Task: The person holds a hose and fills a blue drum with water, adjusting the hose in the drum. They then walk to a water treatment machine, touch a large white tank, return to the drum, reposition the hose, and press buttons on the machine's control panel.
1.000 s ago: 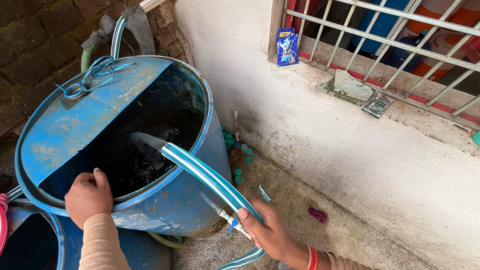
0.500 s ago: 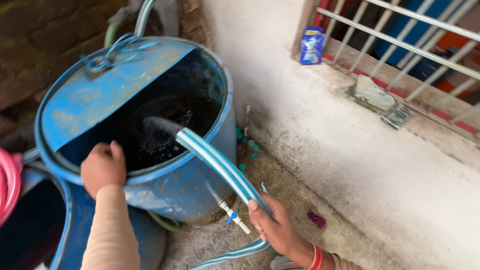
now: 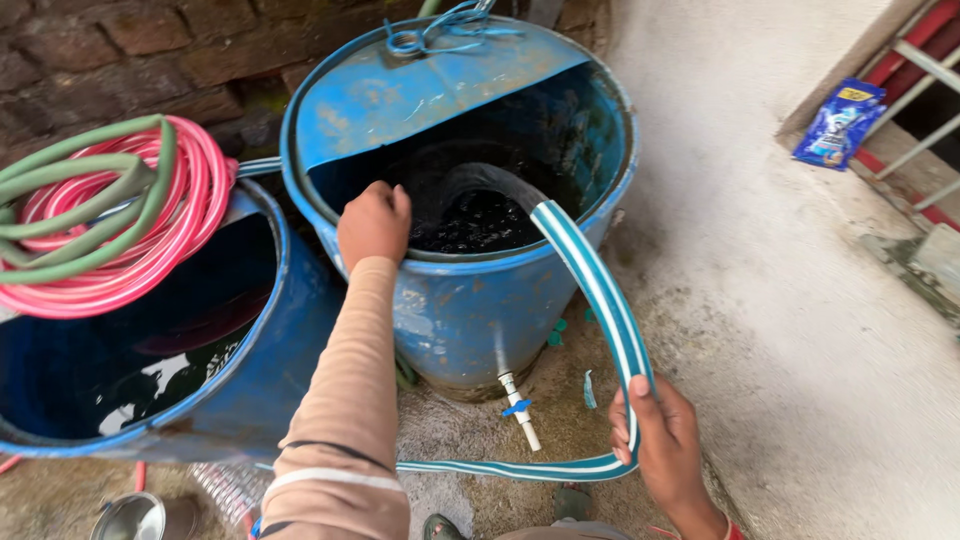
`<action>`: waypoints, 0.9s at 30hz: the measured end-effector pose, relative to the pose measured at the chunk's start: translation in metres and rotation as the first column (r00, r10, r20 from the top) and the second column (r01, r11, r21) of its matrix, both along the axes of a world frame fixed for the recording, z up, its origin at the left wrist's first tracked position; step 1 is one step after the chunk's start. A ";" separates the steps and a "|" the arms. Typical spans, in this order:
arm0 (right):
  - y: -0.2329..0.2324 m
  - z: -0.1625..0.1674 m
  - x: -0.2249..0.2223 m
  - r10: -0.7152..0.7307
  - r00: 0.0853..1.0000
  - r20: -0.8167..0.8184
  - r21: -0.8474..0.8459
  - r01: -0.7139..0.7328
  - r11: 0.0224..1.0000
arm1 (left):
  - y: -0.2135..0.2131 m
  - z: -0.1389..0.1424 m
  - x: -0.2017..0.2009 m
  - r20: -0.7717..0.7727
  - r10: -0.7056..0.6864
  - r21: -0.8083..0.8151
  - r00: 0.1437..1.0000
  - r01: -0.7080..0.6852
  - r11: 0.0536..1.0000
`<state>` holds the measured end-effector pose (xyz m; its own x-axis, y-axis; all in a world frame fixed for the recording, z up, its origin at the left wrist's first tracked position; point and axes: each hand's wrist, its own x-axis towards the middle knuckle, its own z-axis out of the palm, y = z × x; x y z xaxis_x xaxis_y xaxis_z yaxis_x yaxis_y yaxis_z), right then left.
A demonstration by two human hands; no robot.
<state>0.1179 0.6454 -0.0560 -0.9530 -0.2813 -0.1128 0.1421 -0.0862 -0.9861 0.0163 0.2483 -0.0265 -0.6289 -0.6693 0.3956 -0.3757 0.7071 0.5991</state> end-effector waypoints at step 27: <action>-0.009 -0.008 -0.008 0.077 0.997 0.008 -0.015 -0.077 0.997 | 0.003 0.011 -0.001 0.069 0.006 0.022 0.998 -0.007 1.000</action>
